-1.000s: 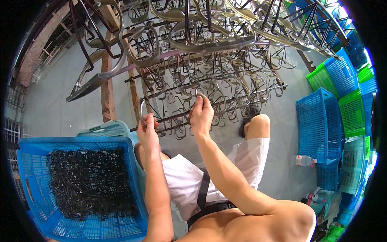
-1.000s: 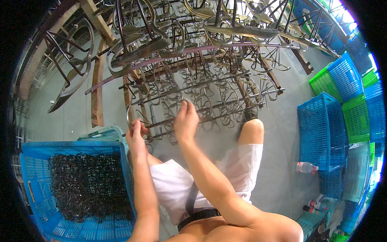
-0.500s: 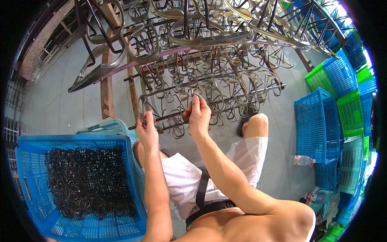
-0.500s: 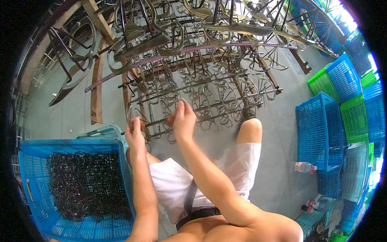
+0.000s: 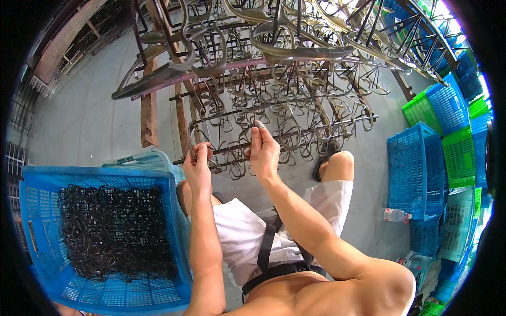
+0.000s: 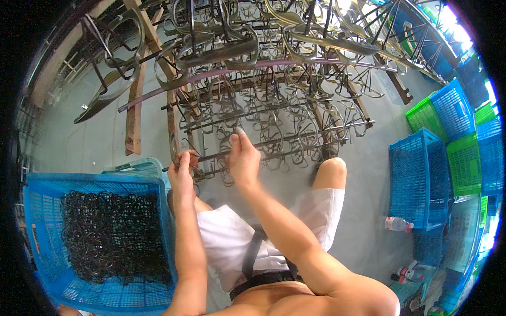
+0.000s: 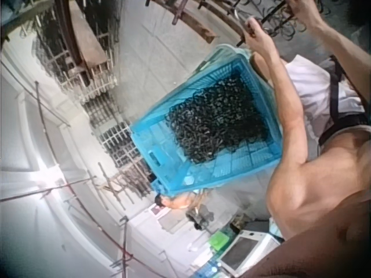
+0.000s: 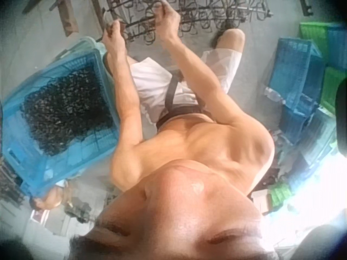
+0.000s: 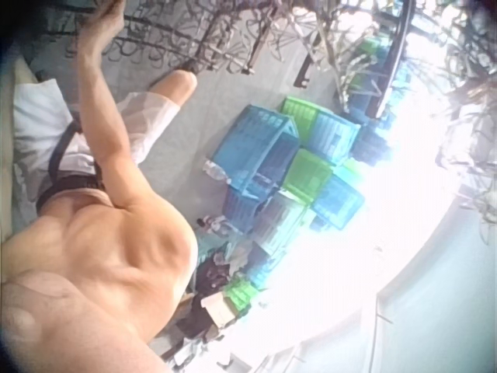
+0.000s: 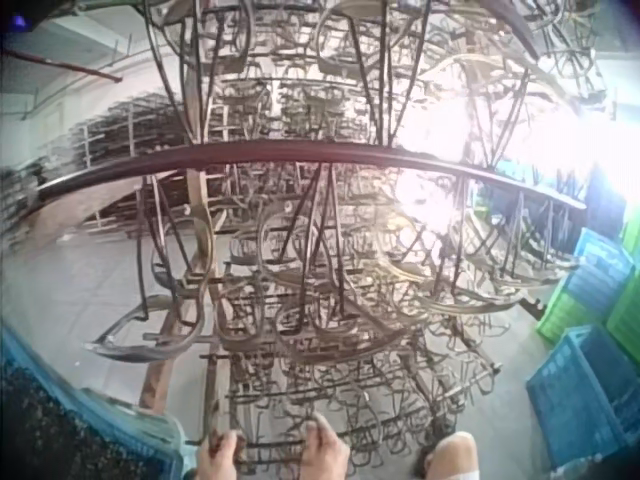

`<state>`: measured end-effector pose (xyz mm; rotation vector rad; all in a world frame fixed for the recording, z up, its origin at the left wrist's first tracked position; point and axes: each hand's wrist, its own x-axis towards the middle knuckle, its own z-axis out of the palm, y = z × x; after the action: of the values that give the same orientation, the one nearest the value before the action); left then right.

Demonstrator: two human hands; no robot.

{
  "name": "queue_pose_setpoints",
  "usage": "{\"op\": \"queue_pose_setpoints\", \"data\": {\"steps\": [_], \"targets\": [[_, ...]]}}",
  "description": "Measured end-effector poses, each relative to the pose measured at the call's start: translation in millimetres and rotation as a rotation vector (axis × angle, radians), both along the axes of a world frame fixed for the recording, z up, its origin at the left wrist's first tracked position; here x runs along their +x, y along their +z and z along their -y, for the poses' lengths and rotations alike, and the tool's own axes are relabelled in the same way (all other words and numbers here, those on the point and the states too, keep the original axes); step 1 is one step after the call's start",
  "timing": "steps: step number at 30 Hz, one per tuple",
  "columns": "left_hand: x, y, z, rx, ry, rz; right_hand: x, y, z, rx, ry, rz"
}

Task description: The person repeatedly picks up small metal hooks from a blue basket and attaches them to a metal rack structure. The person works continuously, moving hooks from the basket to the rack until the end of the clip.

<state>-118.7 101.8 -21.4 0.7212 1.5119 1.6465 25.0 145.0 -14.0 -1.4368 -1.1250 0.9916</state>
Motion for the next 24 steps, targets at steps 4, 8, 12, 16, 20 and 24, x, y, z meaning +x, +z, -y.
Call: {"op": "queue_pose_setpoints", "data": {"steps": [4, 8, 12, 16, 20, 24], "targets": [[-1, 1, 1, 0.057, -0.009, 0.107, 12, 7, -4, -0.090, 0.037, -0.093], [8, 1, 1, 0.052, 0.055, 0.118, -1, -5, -2, 0.003, 0.007, -0.130], [2, -7, -1, 0.031, 0.037, 0.020, -7, -2, 0, 0.014, 0.000, -0.034], [1, -9, -2, 0.018, 0.036, -0.010, -7, 6, 3, -0.045, 0.017, -0.144], [1, -9, -4, 0.025, 0.040, -0.037, -7, 7, 3, -0.055, 0.023, -0.089], [6, 1, -2, -0.009, 0.060, -0.070, -4, 10, 4, -0.016, 0.032, -0.073]]}}
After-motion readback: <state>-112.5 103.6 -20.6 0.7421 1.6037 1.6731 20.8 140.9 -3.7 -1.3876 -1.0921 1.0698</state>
